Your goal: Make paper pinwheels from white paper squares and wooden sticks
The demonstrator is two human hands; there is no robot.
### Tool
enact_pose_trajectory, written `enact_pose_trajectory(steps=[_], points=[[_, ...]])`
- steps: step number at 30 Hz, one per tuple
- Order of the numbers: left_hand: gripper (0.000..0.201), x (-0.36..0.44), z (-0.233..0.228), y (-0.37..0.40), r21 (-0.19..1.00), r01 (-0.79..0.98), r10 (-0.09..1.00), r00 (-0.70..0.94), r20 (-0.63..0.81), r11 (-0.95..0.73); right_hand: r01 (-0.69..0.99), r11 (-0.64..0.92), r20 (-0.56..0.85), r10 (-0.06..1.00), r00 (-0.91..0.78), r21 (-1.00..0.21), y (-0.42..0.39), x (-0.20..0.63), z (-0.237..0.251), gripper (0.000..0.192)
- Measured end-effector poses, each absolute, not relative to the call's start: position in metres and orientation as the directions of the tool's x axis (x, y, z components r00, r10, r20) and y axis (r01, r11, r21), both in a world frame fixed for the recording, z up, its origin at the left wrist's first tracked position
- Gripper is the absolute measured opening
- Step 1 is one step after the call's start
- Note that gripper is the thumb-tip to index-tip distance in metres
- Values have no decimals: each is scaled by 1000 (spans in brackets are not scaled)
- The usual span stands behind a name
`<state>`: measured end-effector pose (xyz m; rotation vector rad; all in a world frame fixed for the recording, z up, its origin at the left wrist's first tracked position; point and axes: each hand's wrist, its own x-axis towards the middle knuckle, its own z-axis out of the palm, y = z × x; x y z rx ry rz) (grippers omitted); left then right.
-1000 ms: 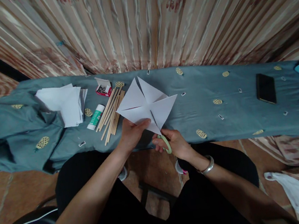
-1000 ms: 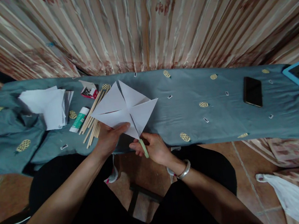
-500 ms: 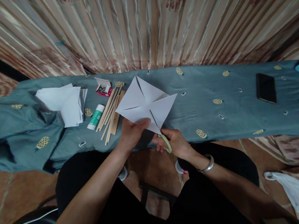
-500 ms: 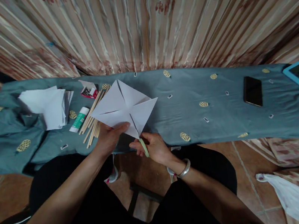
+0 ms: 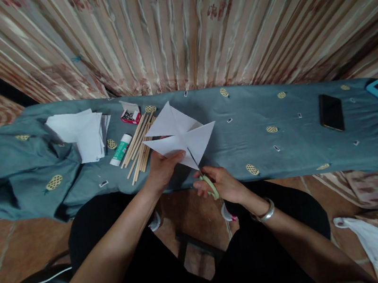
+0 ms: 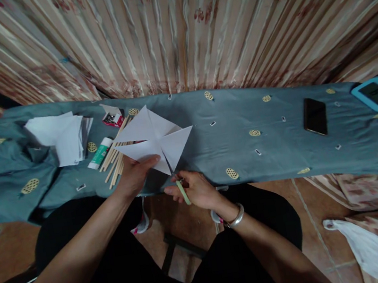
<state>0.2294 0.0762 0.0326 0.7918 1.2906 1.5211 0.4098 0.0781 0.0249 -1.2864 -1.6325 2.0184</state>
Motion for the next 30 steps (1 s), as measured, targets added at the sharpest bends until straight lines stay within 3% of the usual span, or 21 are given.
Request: enact_pose_trajectory(steps=[3, 5, 8, 12, 16, 25, 30], points=[[28, 223, 32, 79, 945, -327, 924, -357, -138, 14, 490, -153, -456, 664, -593, -858, 84, 435, 30, 40], [33, 220, 30, 79, 938, -346, 910, -380, -168, 29, 583, 16, -384, 738, -555, -812, 92, 457, 36, 37], [39, 217, 25, 77, 937, -347, 904, -387, -184, 42, 756, 147, -292, 862, -414, -639, 106, 491, 45, 41], [37, 220, 16, 75, 939, -320, 912, -336, -234, 124, 921, 173, -36, 980, -198, -349, 126, 520, 42, 42], [34, 229, 11, 76, 938, -288, 926, -264, -271, 193, 975, 146, 86, 987, -134, -167, 141, 521, 28, 47], [39, 234, 6, 78, 950, -224, 945, -196, -261, 217, 977, 204, 111, 974, -196, -58, 155, 506, 21, 33], [56, 224, 1, 73, 980, -86, 953, -231, -194, 178, 925, 341, 245, 923, -296, -167, 143, 492, 23, 34]])
